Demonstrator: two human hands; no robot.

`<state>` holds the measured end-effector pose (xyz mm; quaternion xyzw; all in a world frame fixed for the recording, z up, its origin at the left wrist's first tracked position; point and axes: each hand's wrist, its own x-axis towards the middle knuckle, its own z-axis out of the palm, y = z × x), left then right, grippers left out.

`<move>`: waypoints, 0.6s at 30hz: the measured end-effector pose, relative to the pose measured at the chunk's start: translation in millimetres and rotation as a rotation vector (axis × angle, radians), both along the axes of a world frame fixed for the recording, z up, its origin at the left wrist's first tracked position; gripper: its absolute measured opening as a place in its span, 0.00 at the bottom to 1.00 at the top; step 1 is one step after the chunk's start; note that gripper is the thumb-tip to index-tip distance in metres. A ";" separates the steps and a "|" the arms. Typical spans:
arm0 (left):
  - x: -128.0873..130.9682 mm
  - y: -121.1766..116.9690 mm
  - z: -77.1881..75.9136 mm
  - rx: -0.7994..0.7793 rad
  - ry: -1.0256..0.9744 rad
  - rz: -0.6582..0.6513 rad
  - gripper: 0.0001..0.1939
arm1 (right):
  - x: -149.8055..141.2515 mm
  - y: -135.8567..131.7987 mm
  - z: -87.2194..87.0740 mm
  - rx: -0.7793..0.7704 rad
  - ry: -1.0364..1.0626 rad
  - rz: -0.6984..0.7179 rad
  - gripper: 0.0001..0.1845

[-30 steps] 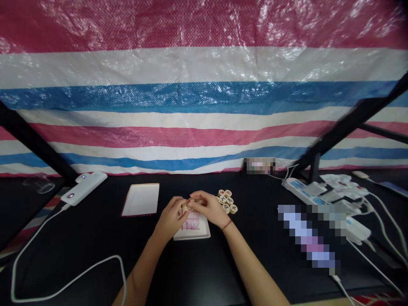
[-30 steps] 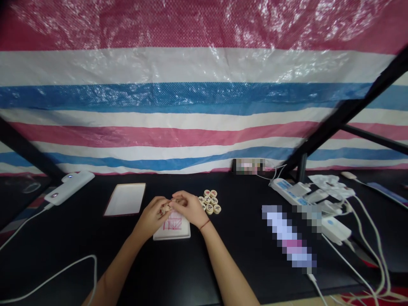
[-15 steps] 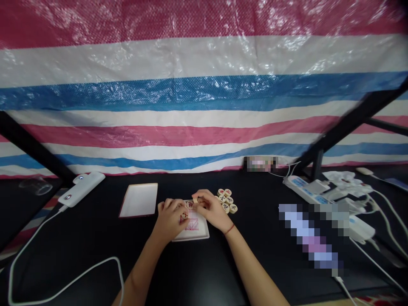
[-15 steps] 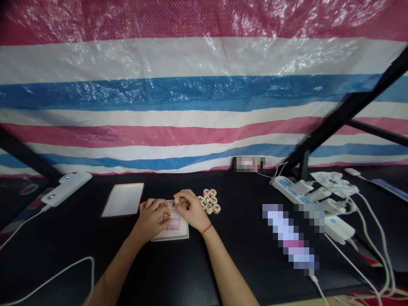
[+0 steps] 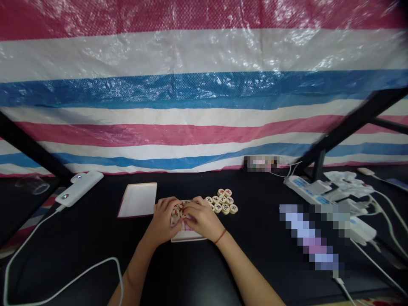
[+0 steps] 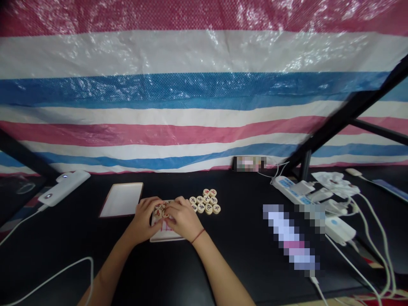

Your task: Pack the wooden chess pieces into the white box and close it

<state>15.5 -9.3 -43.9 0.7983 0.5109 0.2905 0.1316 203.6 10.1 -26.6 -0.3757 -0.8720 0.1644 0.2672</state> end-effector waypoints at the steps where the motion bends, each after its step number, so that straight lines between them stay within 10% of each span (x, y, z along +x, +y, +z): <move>1: 0.2 -0.1 -0.3 0.004 0.003 0.000 0.22 | -0.6 -0.6 -0.1 0.006 -0.003 0.006 0.07; 6: 2.7 -0.4 2.0 0.055 0.003 0.011 0.16 | 12.3 3.0 7.1 0.039 0.145 -0.017 0.07; 9: 4.1 2.1 2.5 0.086 0.007 0.002 0.16 | 35.0 18.4 12.1 0.042 0.131 -0.278 0.09; 13: 8.4 8.6 0.1 0.087 0.025 -0.052 0.19 | 64.7 48.6 18.8 -0.146 -0.228 -0.658 0.20; 18: 13.0 12.9 -5.2 0.012 0.055 -0.082 0.24 | 74.5 76.5 27.0 -0.369 -0.583 -0.599 0.22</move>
